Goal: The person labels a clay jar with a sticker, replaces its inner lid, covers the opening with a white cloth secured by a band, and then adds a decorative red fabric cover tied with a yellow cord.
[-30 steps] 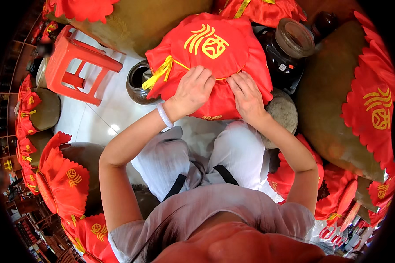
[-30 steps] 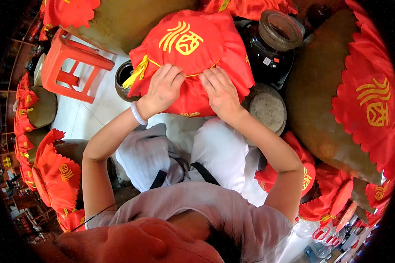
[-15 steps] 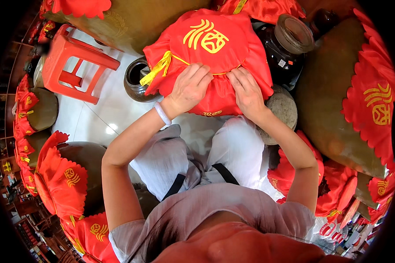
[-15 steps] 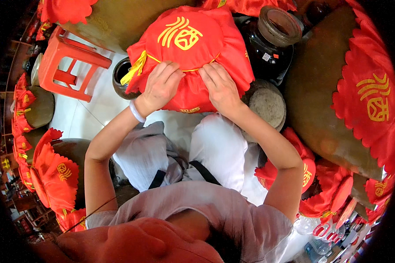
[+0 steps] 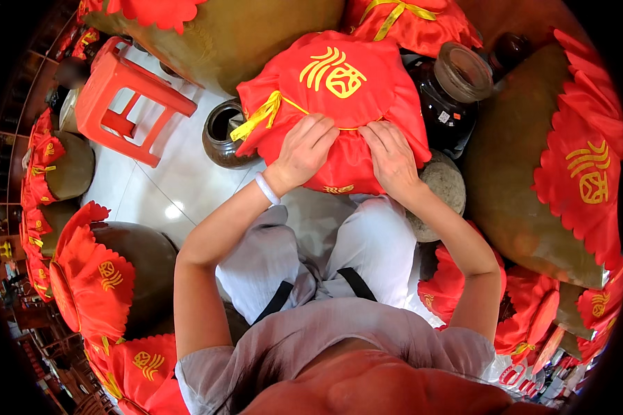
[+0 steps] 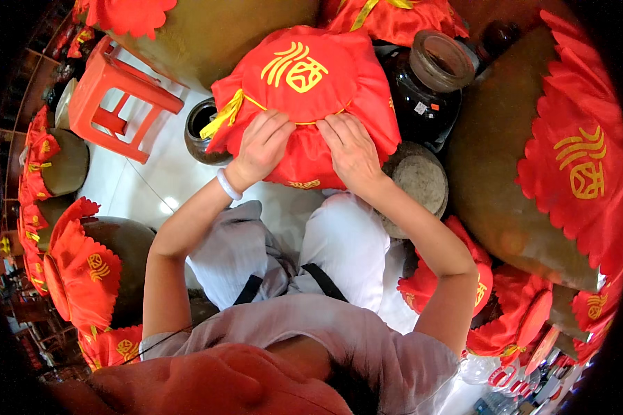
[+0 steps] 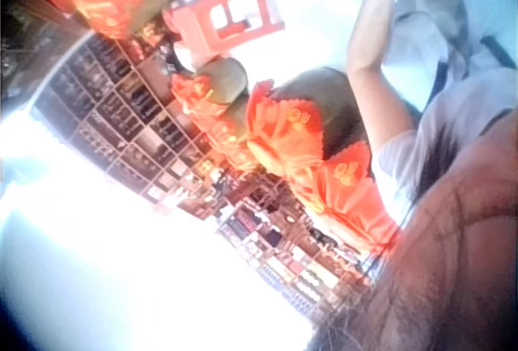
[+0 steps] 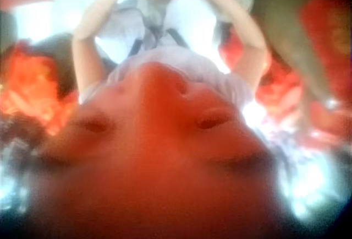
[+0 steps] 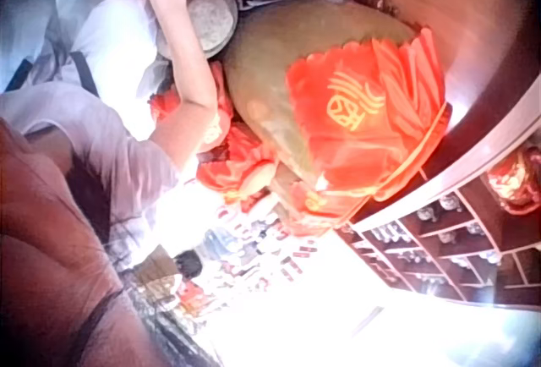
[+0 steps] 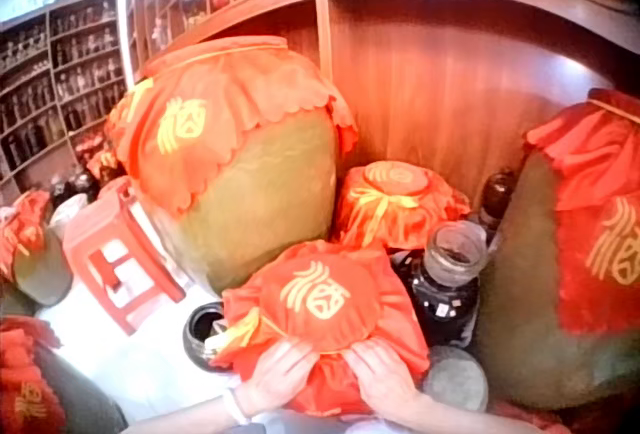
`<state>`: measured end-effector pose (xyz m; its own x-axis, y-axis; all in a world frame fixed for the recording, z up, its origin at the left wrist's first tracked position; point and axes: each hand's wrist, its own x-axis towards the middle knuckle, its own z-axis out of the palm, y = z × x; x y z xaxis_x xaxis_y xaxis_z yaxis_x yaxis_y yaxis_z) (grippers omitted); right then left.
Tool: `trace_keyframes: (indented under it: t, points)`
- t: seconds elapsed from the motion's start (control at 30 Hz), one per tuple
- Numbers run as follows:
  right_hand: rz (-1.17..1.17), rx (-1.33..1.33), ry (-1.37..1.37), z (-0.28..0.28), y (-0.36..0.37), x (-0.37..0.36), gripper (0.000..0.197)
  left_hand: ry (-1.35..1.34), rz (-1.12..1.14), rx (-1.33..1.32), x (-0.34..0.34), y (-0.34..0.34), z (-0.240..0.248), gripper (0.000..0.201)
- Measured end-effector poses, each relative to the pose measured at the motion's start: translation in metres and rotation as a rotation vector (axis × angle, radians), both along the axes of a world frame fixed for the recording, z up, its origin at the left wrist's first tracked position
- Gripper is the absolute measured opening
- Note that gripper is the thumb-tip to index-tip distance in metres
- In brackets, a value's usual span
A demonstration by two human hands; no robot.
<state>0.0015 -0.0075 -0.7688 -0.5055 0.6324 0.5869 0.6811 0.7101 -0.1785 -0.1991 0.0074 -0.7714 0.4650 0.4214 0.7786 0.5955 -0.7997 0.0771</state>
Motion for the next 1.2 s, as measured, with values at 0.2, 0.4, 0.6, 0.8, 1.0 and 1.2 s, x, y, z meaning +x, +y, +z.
trace_keyframes:
  t: [0.2, 0.4, 0.6, 0.8, 1.0, 1.2]
  points:
    - [-0.002, -0.004, 0.064, -0.003, -0.007, -0.003, 0.039, -0.028, -0.038, -0.027, 0.0, -0.003, 0.0, 0.026]
    - [0.062, -0.049, 0.093, 0.005, -0.014, -0.022, 0.041, -0.003, -0.031, -0.019, -0.003, 0.0, -0.006, 0.027]
    - [0.046, -0.01, 0.035, 0.008, -0.016, -0.027, 0.039, -0.06, -0.022, -0.012, 0.003, 0.002, -0.005, 0.029]
    - [0.034, -0.054, 0.064, 0.006, -0.008, -0.025, 0.033, -0.044, -0.056, -0.077, -0.001, 0.005, 0.005, 0.025]
    - [0.015, 0.096, 0.166, 0.019, 0.012, -0.044, 0.018, -0.081, -0.122, -0.182, -0.016, 0.009, 0.011, 0.021]
    - [-0.027, 0.118, 0.133, 0.013, 0.019, -0.054, 0.015, 0.015, -0.144, -0.37, -0.046, 0.027, 0.031, 0.02]
